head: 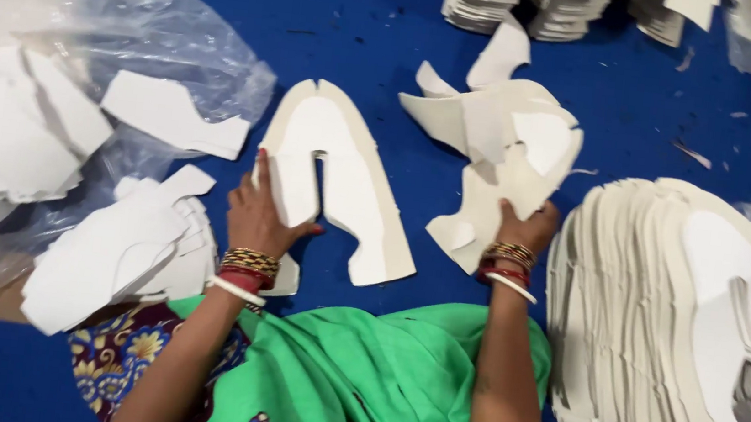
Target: The person sorts and arranges white shoe upper components on the floor for organization.
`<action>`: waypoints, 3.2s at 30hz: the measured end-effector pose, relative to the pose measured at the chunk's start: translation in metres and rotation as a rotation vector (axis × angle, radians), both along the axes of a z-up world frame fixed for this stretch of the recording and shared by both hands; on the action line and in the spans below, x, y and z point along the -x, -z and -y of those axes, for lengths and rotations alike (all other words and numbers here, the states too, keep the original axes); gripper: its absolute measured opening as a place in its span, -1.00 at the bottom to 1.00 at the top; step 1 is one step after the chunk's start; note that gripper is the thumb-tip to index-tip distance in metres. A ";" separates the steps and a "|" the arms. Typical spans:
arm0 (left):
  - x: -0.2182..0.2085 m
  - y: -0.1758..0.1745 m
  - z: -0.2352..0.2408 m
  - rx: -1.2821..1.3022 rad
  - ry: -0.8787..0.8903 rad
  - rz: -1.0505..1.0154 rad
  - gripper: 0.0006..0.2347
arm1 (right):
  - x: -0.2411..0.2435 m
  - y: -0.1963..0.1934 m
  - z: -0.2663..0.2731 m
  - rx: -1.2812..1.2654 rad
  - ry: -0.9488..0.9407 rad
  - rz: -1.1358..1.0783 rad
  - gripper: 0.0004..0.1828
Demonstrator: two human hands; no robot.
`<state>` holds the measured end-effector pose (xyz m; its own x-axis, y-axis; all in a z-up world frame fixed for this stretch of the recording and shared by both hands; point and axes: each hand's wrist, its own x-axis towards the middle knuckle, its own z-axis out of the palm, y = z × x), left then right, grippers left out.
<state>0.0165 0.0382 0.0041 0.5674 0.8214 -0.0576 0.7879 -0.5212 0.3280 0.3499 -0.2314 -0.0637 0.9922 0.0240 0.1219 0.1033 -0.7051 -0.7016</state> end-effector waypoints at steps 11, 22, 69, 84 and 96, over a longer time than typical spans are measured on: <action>-0.009 -0.021 -0.001 0.023 -0.008 -0.266 0.22 | 0.069 -0.163 -0.013 -0.060 -0.260 0.531 -0.71; -0.002 -0.018 -0.060 0.620 0.112 0.561 -0.13 | 0.164 -0.323 -0.035 -0.290 -0.799 0.244 -0.75; 0.080 0.022 0.040 -0.028 0.347 0.103 -0.34 | 0.149 -0.036 -0.232 0.491 -1.224 0.291 -0.27; 0.084 0.008 -0.057 0.118 0.069 0.402 -0.70 | 0.183 -0.056 -0.311 0.256 -1.392 0.273 -0.55; 0.053 0.046 -0.077 -0.035 0.036 -0.011 -0.35 | 0.210 -0.029 -0.381 0.525 -1.562 0.450 -0.56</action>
